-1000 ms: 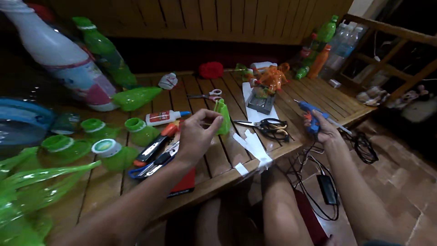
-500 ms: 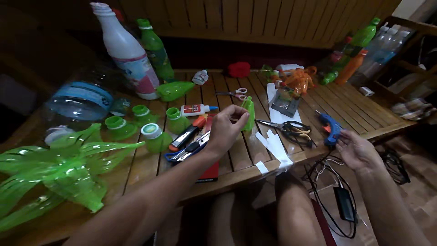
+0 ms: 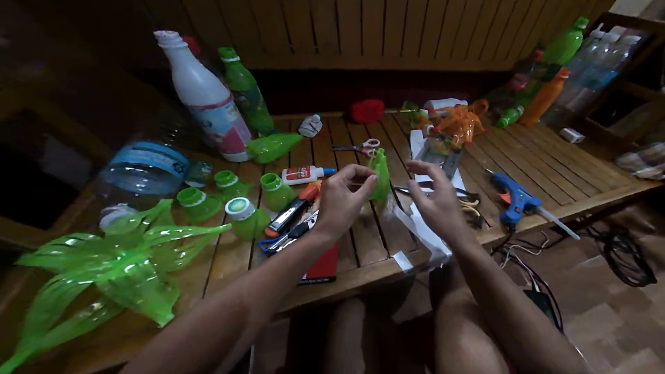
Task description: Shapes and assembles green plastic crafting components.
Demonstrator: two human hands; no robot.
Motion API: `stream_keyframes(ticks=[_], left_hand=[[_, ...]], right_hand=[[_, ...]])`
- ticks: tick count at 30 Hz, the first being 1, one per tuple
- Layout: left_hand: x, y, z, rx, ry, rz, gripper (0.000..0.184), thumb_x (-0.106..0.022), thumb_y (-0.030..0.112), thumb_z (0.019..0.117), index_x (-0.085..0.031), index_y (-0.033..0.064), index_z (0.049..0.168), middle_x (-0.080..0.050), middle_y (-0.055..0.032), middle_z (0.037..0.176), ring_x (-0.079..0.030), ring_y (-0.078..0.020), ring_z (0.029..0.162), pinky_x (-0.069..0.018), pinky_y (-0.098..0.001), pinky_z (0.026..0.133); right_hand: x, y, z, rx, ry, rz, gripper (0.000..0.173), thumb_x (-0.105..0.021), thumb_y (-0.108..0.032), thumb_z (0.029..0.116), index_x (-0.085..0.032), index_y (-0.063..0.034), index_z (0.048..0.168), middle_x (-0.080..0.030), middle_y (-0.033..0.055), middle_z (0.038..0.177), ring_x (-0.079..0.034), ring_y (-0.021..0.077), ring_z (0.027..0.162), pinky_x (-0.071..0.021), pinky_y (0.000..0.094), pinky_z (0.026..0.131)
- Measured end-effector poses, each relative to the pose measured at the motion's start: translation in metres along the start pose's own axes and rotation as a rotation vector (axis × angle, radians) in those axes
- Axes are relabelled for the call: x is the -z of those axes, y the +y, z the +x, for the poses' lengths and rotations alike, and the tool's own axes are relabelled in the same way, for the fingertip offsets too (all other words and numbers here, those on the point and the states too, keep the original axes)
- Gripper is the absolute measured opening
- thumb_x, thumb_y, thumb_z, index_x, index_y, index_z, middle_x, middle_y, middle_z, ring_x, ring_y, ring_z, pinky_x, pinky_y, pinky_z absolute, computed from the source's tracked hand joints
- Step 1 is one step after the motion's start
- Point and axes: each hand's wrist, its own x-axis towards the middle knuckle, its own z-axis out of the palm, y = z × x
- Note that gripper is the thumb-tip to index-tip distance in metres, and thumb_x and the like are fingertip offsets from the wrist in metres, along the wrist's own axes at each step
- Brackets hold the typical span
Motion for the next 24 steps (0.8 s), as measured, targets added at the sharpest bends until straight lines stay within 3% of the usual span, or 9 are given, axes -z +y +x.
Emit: stream_keyframes(ticks=[4,8,13,24], left_hand=[[0.001,-0.001,0.001,0.015,-0.020,-0.013,0.013,-0.067,0.010,0.0979,-0.068,0.0028,0.108,-0.070,-0.0017,0.101,-0.066,-0.0016,0.084,-0.0565,-0.0198,0.076],[0.000,-0.004,0.001,-0.005,-0.028,-0.037,0.012,-0.067,0.009,0.0975,-0.068,0.0026,0.108,-0.071,-0.0019,0.102,-0.067,-0.0015,0.086,-0.0569,-0.0193,0.078],[0.001,-0.006,0.002,-0.023,-0.043,-0.064,0.013,-0.065,0.009,0.0978,-0.066,0.0018,0.109,-0.072,-0.0052,0.112,-0.069,-0.0061,0.094,-0.0581,-0.0237,0.084],[0.001,-0.006,0.003,0.010,-0.081,-0.103,0.009,-0.065,0.006,0.0975,-0.066,0.0017,0.105,-0.070,-0.0053,0.114,-0.069,-0.0061,0.099,-0.0578,-0.0229,0.086]], right_hand=[[-0.016,0.008,0.017,0.118,-0.029,-0.007,0.051,-0.059,-0.001,0.0961,-0.052,-0.0035,0.147,-0.059,0.0206,0.132,-0.060,0.0287,0.115,-0.0540,0.0385,0.089],[-0.020,0.015,0.021,0.133,-0.018,0.014,0.043,-0.060,-0.001,0.0951,-0.056,0.0014,0.138,-0.061,0.0206,0.119,-0.063,0.0244,0.098,-0.0539,0.0351,0.079],[-0.028,0.025,0.025,0.063,-0.086,0.099,0.038,-0.060,-0.006,0.0976,-0.054,0.0046,0.134,-0.060,0.0217,0.128,-0.065,0.0255,0.110,-0.0559,0.0381,0.091],[-0.031,0.029,0.021,0.025,-0.053,0.156,0.027,-0.063,-0.006,0.0982,-0.059,0.0047,0.123,-0.063,0.0191,0.121,-0.066,0.0211,0.104,-0.0561,0.0343,0.089]])
